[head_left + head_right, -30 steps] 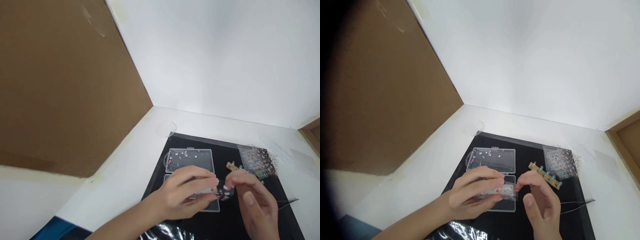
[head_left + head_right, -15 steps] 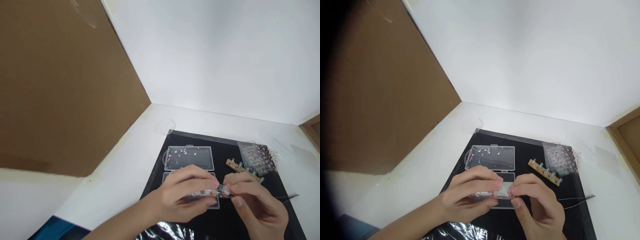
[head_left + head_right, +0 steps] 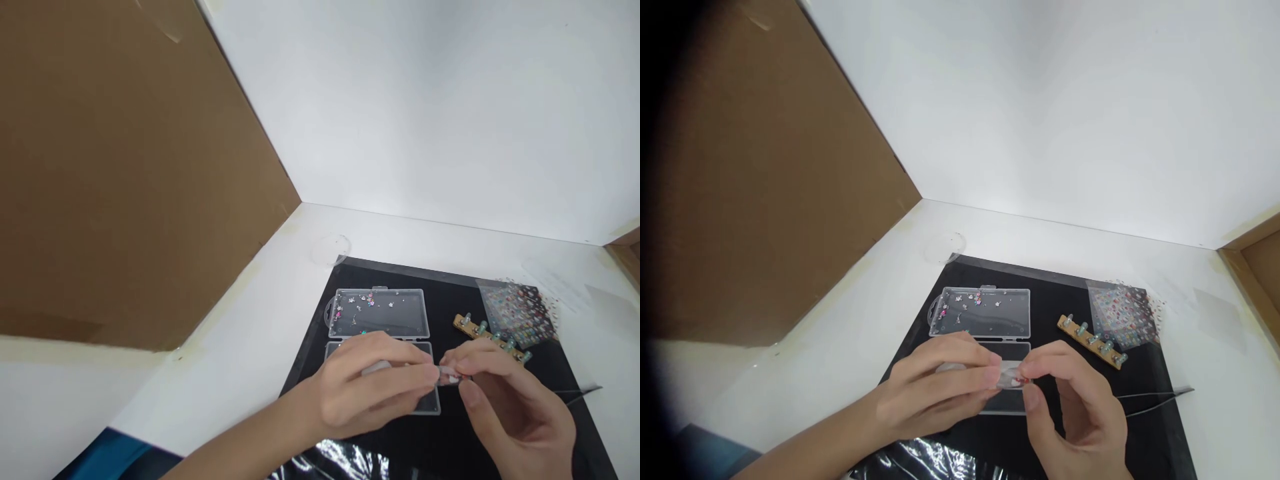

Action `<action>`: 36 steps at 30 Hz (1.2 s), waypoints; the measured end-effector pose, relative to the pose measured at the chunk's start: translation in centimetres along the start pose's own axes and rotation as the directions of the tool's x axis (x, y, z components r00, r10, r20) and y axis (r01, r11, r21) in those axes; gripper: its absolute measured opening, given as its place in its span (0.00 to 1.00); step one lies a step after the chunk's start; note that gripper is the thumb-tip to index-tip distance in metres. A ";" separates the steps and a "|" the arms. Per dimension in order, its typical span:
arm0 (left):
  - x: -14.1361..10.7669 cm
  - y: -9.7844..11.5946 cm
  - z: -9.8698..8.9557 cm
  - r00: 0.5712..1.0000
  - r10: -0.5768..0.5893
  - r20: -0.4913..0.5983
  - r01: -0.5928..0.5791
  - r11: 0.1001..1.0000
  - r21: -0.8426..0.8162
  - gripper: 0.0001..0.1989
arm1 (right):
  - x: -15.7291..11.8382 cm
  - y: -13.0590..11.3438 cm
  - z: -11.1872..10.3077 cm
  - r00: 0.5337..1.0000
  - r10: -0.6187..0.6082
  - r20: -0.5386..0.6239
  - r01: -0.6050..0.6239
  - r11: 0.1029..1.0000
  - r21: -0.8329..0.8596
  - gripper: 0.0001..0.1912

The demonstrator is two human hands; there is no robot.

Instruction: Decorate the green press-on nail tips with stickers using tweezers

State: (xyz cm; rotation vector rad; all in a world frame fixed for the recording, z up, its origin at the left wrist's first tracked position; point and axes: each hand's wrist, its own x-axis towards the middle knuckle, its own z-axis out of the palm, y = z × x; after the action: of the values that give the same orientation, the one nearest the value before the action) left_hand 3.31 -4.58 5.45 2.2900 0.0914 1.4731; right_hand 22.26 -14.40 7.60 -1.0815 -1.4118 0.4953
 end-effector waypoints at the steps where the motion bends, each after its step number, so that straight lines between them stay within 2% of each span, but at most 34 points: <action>1: 0.0 0.0 0.0 1.000 0.006 0.010 -0.006 1.000 0.006 0.06 | 0.0 0.0 0.0 1.000 0.009 0.003 -0.009 1.000 0.006 0.11; 10: -0.6 0.3 0.2 1.000 -0.020 0.008 0.020 1.000 -0.001 0.05 | 0.1 -0.5 -0.1 1.000 -0.021 0.005 0.021 1.000 0.018 0.16; 19: 0.7 0.5 -0.5 0.996 -0.017 0.087 0.015 1.000 0.026 0.06 | 0.4 -0.3 0.0 1.000 -0.013 -0.017 0.012 0.999 -0.040 0.11; 22: 0.6 0.7 -0.5 0.996 -0.007 0.085 0.005 1.000 0.026 0.06 | 0.3 -0.4 -0.1 1.000 0.010 -0.011 -0.010 0.998 -0.058 0.08; 24: 0.3 0.8 -0.3 0.998 -0.014 0.065 0.013 1.000 0.017 0.06 | 0.3 -0.4 -0.1 1.000 0.026 -0.009 -0.027 0.998 -0.052 0.09; 27: 0.0 0.9 -0.1 0.996 -0.082 0.019 0.082 0.997 -0.012 0.05 | 0.2 -0.5 -0.3 0.999 0.034 -0.007 -0.034 0.998 -0.061 0.10; 30: 0.0 1.0 0.0 0.987 -0.161 -0.028 0.158 0.985 -0.072 0.11 | 0.0 -0.4 -0.3 1.000 0.010 -0.016 -0.011 0.996 -0.092 0.03; 36: 0.3 0.7 -0.1 0.982 -0.191 -0.013 0.189 0.978 -0.091 0.12 | 0.1 -0.5 0.1 0.998 -0.048 -0.045 0.042 0.992 -0.120 0.06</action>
State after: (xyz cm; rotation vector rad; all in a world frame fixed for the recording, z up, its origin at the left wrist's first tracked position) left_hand 3.29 -5.15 6.03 2.1298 0.2387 1.3763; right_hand 22.07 -14.52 8.08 -1.1465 -1.4353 0.3542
